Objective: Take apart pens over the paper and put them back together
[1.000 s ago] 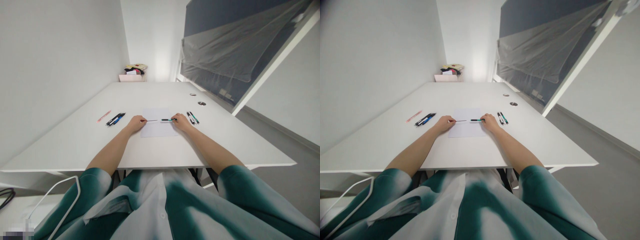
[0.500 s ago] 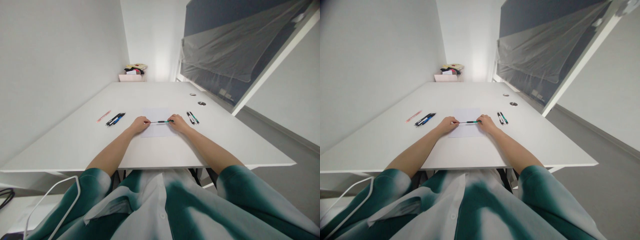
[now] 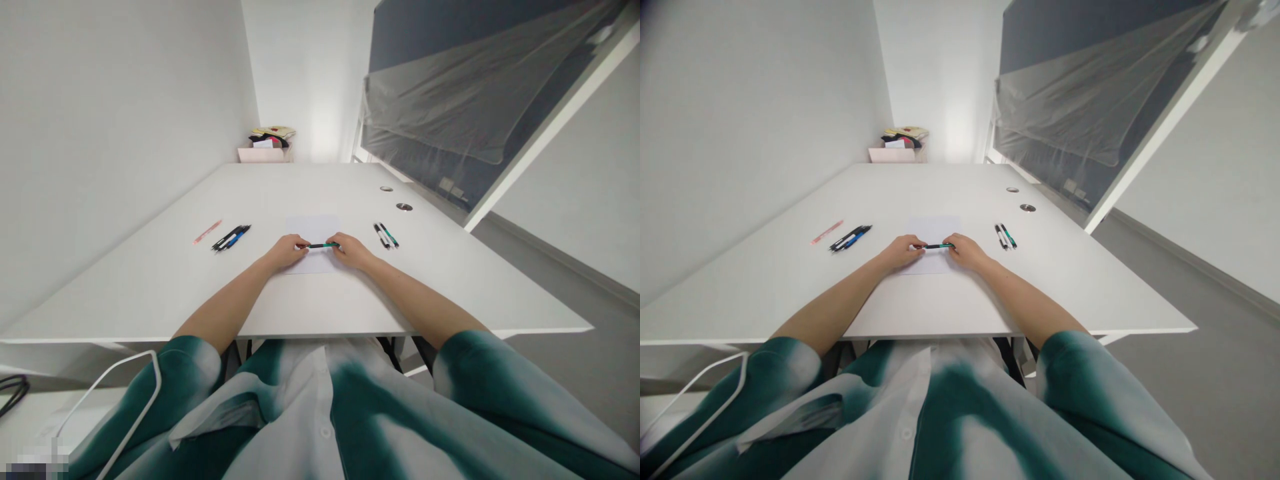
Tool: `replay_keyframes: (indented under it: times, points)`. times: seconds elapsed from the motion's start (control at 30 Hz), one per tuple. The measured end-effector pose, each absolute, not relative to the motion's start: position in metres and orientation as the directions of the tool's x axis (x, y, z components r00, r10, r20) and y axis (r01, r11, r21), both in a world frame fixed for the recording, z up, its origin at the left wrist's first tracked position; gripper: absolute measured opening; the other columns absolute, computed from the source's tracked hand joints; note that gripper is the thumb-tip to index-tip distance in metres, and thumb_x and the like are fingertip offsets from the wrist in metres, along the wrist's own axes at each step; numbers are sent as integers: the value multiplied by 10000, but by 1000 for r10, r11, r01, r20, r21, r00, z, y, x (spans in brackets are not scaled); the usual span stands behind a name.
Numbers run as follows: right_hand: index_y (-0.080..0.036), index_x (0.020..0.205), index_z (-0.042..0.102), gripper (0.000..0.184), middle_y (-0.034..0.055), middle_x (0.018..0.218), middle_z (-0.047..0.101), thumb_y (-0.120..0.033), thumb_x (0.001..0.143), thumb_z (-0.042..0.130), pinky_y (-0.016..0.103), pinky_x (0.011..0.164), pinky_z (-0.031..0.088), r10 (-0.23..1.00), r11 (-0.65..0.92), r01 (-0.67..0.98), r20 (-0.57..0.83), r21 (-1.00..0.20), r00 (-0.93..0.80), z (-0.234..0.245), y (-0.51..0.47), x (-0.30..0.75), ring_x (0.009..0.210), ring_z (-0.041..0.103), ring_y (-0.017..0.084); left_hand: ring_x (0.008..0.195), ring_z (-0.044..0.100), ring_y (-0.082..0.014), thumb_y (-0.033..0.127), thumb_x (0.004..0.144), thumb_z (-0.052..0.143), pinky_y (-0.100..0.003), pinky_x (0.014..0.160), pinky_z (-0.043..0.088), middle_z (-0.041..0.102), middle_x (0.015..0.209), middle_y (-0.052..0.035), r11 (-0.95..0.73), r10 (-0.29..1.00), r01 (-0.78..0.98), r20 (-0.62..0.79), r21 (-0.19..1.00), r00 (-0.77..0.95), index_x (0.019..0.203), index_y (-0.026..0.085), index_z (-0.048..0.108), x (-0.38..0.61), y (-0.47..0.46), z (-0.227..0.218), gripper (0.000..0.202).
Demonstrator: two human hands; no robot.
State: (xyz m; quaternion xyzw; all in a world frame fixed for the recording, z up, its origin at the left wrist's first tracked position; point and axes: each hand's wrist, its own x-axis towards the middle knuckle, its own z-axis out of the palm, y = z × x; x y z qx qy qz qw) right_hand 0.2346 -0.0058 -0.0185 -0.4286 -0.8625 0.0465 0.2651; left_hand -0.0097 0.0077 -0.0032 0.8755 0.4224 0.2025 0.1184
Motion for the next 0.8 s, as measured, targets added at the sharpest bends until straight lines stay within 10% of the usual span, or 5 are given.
replay_keyframes:
  times: [0.8]
  points:
    - [-183,982,642,183,59,917,694,-158,839,530,267,749,417,834,531,787,358,-313,-420,-16,-11,229,817,600,180,789,649,-170,229,717,629,-342,835,526,714,818,-39,-481,860,505,275,717,429,824,156,665,-5,8,-11,134]
